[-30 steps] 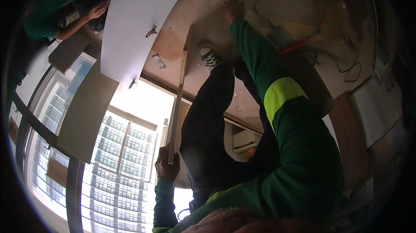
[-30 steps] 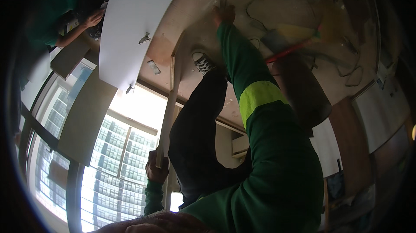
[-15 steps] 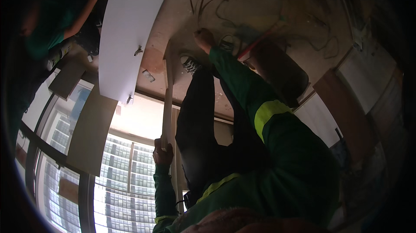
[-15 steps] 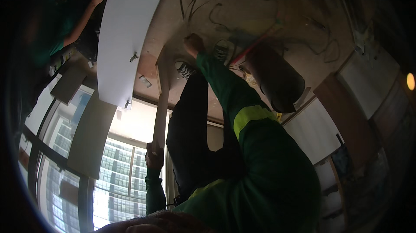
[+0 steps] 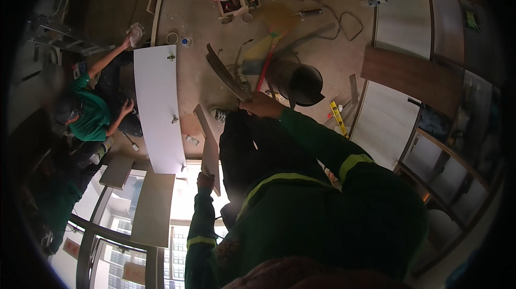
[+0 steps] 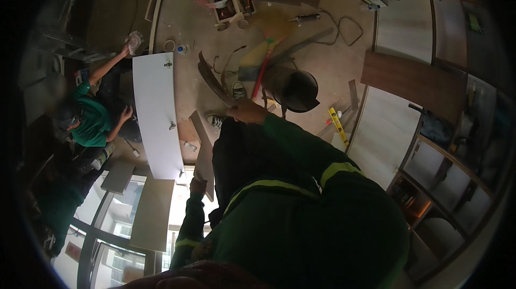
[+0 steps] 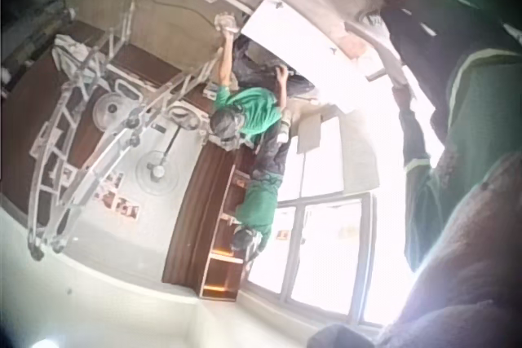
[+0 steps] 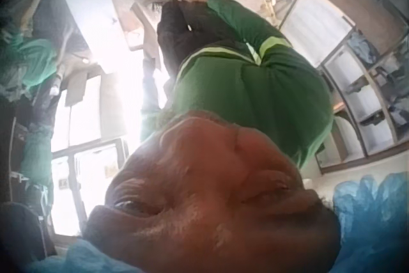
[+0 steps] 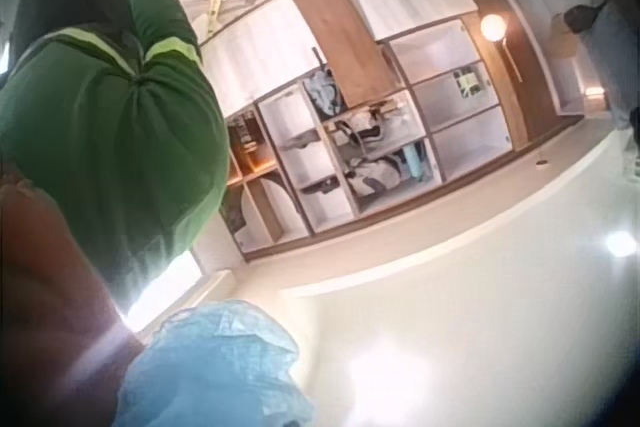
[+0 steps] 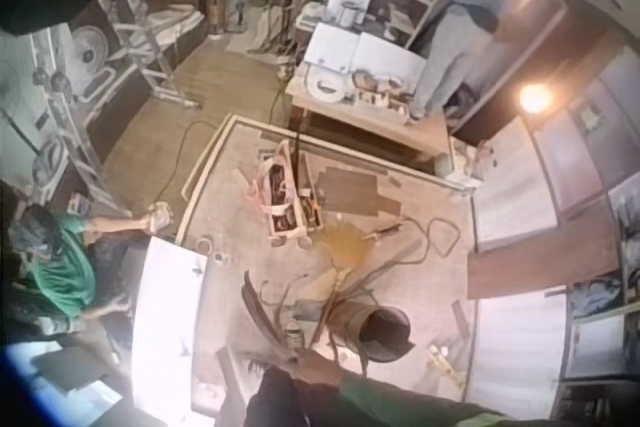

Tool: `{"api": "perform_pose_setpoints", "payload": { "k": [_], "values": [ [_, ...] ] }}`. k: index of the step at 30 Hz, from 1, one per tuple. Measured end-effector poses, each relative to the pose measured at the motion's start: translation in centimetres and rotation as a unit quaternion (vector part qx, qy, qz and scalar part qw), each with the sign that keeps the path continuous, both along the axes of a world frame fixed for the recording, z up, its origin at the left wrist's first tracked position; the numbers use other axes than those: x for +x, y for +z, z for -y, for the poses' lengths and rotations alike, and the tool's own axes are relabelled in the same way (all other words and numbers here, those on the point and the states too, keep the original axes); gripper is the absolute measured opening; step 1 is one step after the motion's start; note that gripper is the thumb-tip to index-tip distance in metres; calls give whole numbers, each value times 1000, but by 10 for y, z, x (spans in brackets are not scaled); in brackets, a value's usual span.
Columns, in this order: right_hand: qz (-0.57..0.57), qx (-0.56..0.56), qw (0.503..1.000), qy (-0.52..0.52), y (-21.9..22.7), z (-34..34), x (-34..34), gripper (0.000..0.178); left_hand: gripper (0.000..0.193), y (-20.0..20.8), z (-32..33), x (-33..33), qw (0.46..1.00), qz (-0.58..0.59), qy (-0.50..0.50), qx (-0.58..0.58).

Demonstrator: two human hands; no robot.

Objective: The person handles small hardware and then picks up and moves several wooden planks and trim pieces around a cluttered construction site. They place some pieces into a cardboard box and continue moving materials across the floor.

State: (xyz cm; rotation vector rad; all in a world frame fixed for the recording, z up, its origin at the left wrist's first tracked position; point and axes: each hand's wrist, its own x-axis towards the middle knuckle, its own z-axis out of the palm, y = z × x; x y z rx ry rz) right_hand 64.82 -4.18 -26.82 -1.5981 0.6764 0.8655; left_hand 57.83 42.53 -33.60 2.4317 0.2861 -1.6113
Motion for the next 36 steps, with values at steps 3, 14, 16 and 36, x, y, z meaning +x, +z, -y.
{"api": "perform_pose_setpoints", "payload": {
  "k": [3,14,16,36],
  "values": [
    [59,27,994,-84,37,31,-23,39,59,14,-6,14,999,-1,-44,11],
    [170,102,950,-243,132,149,-36,25,51,56,-46,21,990,9,-137,-23],
    [214,62,925,-309,176,172,-46,29,50,73,-38,51,988,5,-152,-23],
    [169,-157,866,-444,243,261,-56,24,42,70,-18,122,969,16,-29,-247]
  ]
}}
